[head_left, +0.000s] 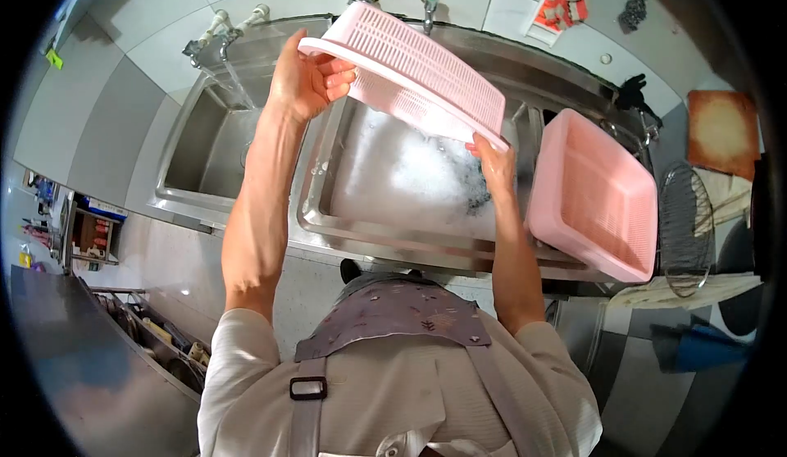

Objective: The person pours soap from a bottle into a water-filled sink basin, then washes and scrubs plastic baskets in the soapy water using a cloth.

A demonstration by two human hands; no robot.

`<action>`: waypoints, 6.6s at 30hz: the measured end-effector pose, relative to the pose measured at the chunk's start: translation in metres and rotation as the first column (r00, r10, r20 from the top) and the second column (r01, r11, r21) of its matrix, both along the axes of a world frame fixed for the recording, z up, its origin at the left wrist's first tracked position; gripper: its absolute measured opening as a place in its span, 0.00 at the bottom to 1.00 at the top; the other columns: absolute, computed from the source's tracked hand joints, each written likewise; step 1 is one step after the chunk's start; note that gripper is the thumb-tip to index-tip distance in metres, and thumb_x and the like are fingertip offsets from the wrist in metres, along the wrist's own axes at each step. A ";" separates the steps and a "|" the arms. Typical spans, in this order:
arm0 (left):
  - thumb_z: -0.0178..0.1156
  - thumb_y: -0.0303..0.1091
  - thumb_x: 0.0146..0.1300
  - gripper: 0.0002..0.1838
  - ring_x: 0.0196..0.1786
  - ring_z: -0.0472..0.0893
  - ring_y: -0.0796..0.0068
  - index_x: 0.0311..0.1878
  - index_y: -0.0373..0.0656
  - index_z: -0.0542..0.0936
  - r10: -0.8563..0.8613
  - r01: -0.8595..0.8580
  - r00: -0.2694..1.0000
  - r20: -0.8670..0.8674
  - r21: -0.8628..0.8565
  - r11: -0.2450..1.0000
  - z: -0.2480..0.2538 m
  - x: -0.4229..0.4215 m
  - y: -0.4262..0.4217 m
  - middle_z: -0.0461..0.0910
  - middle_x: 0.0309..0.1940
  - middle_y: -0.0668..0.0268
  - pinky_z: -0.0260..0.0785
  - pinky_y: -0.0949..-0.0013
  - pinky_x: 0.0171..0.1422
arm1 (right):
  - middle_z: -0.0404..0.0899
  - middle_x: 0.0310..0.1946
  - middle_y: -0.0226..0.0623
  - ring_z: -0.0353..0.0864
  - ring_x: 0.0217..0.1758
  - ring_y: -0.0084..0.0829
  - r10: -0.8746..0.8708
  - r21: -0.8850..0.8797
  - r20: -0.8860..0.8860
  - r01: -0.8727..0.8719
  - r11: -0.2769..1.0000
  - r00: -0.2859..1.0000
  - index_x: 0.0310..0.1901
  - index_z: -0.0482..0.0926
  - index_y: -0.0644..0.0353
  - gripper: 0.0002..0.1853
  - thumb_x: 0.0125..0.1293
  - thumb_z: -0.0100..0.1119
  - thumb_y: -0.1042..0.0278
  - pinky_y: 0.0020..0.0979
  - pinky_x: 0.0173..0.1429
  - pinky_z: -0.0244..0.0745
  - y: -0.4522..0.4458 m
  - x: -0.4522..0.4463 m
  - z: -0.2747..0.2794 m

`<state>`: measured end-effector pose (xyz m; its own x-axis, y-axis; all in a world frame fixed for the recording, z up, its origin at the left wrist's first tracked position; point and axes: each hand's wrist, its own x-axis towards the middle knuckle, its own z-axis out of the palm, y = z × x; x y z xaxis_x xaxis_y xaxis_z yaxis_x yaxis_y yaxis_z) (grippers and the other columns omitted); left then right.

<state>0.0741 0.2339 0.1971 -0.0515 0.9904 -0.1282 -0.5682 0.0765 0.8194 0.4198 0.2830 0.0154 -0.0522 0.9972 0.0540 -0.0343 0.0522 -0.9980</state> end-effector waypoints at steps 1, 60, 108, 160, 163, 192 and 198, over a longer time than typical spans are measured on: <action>0.39 0.55 0.76 0.31 0.28 0.83 0.66 0.46 0.32 0.75 -0.016 0.016 1.000 -0.023 0.020 1.000 0.005 0.001 -0.010 0.82 0.32 0.53 0.79 0.69 0.27 | 0.86 0.37 0.39 0.84 0.41 0.28 -0.014 0.051 0.008 0.014 0.999 1.000 0.48 0.82 0.72 0.14 0.66 0.63 0.69 0.30 0.45 0.77 0.000 0.000 -0.007; 0.65 0.40 0.64 0.24 0.47 0.85 0.63 0.58 0.33 0.79 0.101 -0.349 0.494 -0.864 -0.090 0.933 -0.186 -0.254 -0.198 0.85 0.46 0.52 0.75 0.64 0.53 | 0.80 0.40 0.39 0.82 0.32 0.29 0.369 -0.155 0.454 -0.336 0.929 0.811 0.55 0.75 0.71 0.25 0.66 0.60 0.57 0.28 0.33 0.77 -0.008 -0.420 0.005; 0.56 0.60 0.65 0.31 0.29 0.83 0.50 0.28 0.36 0.83 -0.168 0.576 0.055 -0.984 -0.106 0.810 -0.060 0.332 0.003 0.82 0.23 0.50 0.75 0.54 0.40 | 0.84 0.33 0.54 0.83 0.38 0.52 -0.460 0.431 0.887 0.433 0.792 -0.042 0.41 0.86 0.64 0.26 0.59 0.67 0.44 0.43 0.42 0.76 -0.121 0.466 0.058; 0.53 0.30 0.64 0.24 0.48 0.83 0.36 0.56 0.24 0.60 -0.478 -0.172 -0.126 -0.869 -0.455 0.874 -0.333 0.015 -0.037 0.81 0.43 0.33 0.77 0.47 0.56 | 0.70 0.65 0.60 0.69 0.67 0.61 -0.123 -0.181 0.797 0.428 0.885 0.591 0.67 0.69 0.69 0.36 0.72 0.48 0.43 0.49 0.72 0.62 0.097 0.051 -0.181; 0.52 0.32 0.65 0.26 0.48 0.82 0.35 0.58 0.20 0.60 -0.468 -0.223 -0.106 -0.877 -0.438 0.871 -0.279 0.028 -0.039 0.81 0.43 0.33 0.76 0.46 0.56 | 0.69 0.66 0.60 0.68 0.69 0.58 -0.027 -0.462 0.499 0.292 0.837 0.866 0.67 0.70 0.69 0.37 0.74 0.40 0.39 0.48 0.71 0.62 0.087 0.055 -0.197; 0.57 0.29 0.58 0.31 0.45 0.84 0.36 0.59 0.17 0.60 -0.411 -0.111 0.035 -0.911 -0.412 0.904 -0.320 0.025 -0.032 0.80 0.39 0.30 0.77 0.45 0.52 | 0.45 0.80 0.47 0.41 0.80 0.64 0.433 -0.250 0.873 -0.556 0.793 0.224 0.72 0.63 0.52 0.34 0.70 0.59 0.47 0.69 0.75 0.47 0.017 -0.182 -0.138; 0.58 0.28 0.55 0.30 0.42 0.83 0.33 0.58 0.20 0.61 -0.381 -0.125 0.066 -0.922 -0.386 0.914 -0.312 0.025 -0.035 0.80 0.40 0.31 0.77 0.44 0.50 | 0.58 0.74 0.51 0.56 0.77 0.57 0.655 -0.501 0.727 -0.492 0.712 0.206 0.71 0.65 0.57 0.31 0.70 0.59 0.56 0.51 0.78 0.55 0.048 -0.158 -0.129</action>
